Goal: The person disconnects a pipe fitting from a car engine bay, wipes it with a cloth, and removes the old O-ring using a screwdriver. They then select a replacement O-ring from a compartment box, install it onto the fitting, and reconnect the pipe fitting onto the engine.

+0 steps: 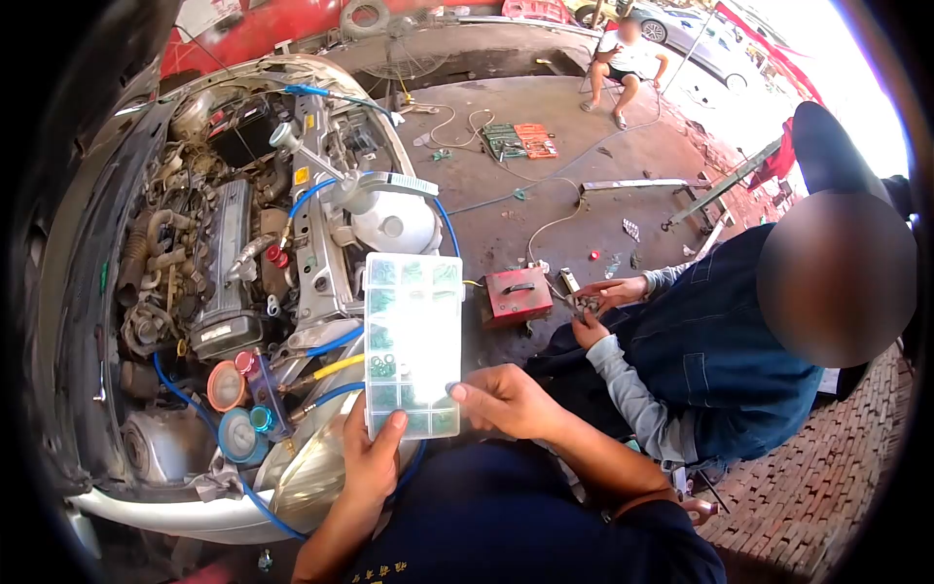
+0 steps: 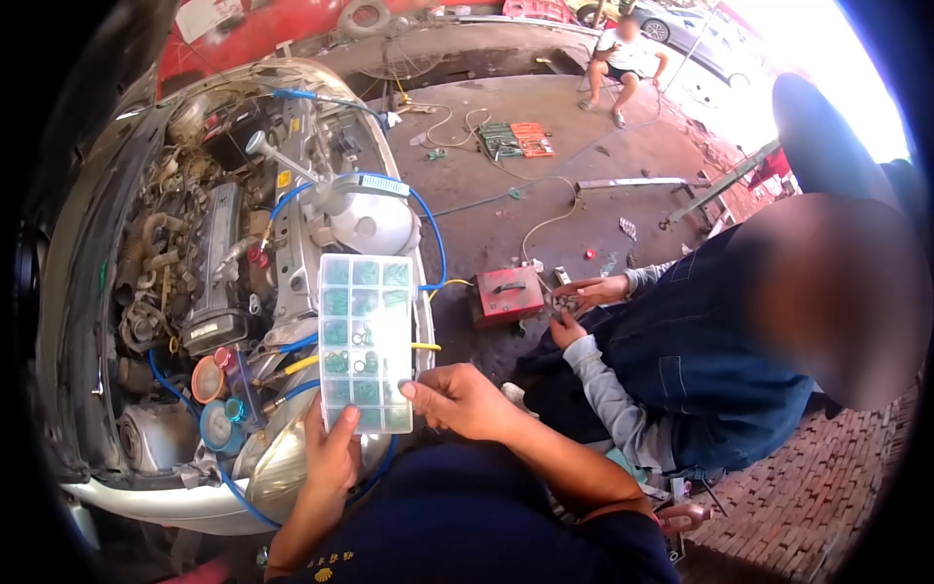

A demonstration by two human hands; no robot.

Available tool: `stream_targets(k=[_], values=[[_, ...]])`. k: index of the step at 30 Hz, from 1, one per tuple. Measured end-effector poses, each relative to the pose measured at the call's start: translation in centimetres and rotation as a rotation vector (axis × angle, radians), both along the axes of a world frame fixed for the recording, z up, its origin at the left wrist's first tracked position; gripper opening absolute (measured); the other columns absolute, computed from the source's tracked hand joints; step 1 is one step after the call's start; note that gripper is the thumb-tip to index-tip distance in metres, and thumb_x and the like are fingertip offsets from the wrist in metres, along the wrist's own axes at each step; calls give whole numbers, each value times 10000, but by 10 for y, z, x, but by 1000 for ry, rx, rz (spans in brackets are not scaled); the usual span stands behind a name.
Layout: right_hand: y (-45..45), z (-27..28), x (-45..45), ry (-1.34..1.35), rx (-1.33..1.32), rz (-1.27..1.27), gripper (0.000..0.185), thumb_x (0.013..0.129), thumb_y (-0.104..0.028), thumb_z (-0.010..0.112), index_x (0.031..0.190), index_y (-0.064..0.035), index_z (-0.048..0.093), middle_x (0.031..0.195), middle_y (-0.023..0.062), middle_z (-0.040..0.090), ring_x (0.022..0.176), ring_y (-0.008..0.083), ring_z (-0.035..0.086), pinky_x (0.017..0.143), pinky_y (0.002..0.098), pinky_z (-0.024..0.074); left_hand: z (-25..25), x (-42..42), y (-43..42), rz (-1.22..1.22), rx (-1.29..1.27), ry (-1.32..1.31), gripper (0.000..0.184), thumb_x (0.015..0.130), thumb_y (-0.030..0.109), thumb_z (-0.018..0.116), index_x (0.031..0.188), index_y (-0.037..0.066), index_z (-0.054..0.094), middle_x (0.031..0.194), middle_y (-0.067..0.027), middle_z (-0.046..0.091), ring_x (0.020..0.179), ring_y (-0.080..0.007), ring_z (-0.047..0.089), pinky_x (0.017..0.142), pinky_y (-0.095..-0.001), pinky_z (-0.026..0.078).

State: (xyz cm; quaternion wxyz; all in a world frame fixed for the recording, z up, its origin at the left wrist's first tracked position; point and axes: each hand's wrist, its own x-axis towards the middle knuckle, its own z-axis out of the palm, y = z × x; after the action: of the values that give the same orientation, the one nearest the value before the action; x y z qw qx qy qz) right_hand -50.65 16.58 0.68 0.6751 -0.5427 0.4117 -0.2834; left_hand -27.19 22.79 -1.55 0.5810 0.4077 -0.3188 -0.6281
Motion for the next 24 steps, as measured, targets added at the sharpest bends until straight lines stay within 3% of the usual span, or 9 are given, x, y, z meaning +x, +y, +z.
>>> stream_targets(k=[5, 8, 9, 11, 13, 14, 17, 18, 24], values=[[8, 4, 0, 4, -20, -57, 501, 1096, -382, 685, 769, -3, 683, 635, 22, 627, 556, 87, 565, 531, 288, 449, -2, -3, -2, -9, -14, -31, 532, 1045, 76, 671, 1527, -69, 496, 1402, -153, 668, 1295, -224, 635, 1137, -379, 473], [-2, 17, -20, 204, -599, 54, 394, 1003, -318, 803, 772, -20, 688, 632, 69, 619, 547, 195, 596, 543, 351, 484, 8, 0, -4, 25, 41, 6, 639, 993, 121, 715, 1549, -84, 477, 1404, -164, 671, 1298, -245, 643, 1141, -391, 476], [-3, 21, -30, 181, -675, -48, 347, 896, -359, 895, 922, -53, 732, 806, 72, 701, 644, 224, 658, 606, 367, 539, 14, 1, -6, 23, 40, 6, 639, 993, 121, 715, 1549, -84, 477, 1404, -164, 671, 1298, -245, 643, 1141, -391, 476], [-9, 47, -51, 269, -987, -214, 639, 764, -394, 969, 1272, -96, 721, 1225, 143, 719, 995, 297, 726, 864, 415, 593, 22, 10, -12, -108, -8, 26, 717, 949, 186, 752, 1549, -98, 480, 1421, -184, 663, 1322, -264, 636, 1160, -401, 466], [-13, 80, -68, 477, -1164, -7, 1036, 653, -412, 997, 1561, -165, 563, 1569, 187, 534, 1376, 400, 574, 1126, 493, 488, 23, 21, -9, -142, 51, -40, 753, 898, 237, 780, 1514, -113, 526, 1414, -207, 674, 1300, -286, 659, 1149, -413, 485], [-14, 88, -72, 537, -1106, 186, 1152, 640, -402, 984, 1652, -196, 472, 1690, 202, 399, 1542, 431, 410, 1244, 561, 361, 26, 25, -9, -229, 98, -34, 757, 873, 254, 786, 1490, -118, 551, 1395, -217, 686, 1274, -294, 677, 1128, -420, 506], [-19, 82, -67, 389, -1002, 484, 1125, 659, -400, 966, 1653, -210, 473, 1704, 181, 391, 1535, 427, 428, 1246, 585, 362, 31, 25, -9, -314, 183, -2, 801, 802, 354, 777, 1420, -127, 614, 1351, -246, 713, 1212, -326, 717, 1071, -441, 557], [-19, 82, -65, 377, -1023, 532, 1010, 701, -404, 946, 1604, -187, 548, 1695, 170, 430, 1518, 417, 462, 1241, 624, 347, 29, 27, -10, -308, 201, 13, 817, 794, 391, 761, 1410, -127, 620, 1346, -251, 714, 1210, -332, 718, 1068, -442, 559], [-13, 75, -61, 323, -1089, 535, 906, 754, -366, 920, 1579, -198, 587, 1678, 146, 470, 1504, 388, 494, 1260, 622, 323, 27, 31, -14, -172, 318, 193, 818, 800, 486, 685, 1386, -85, 654, 1324, -257, 720, 1192, -379, 709, 1052, -500, 561]])
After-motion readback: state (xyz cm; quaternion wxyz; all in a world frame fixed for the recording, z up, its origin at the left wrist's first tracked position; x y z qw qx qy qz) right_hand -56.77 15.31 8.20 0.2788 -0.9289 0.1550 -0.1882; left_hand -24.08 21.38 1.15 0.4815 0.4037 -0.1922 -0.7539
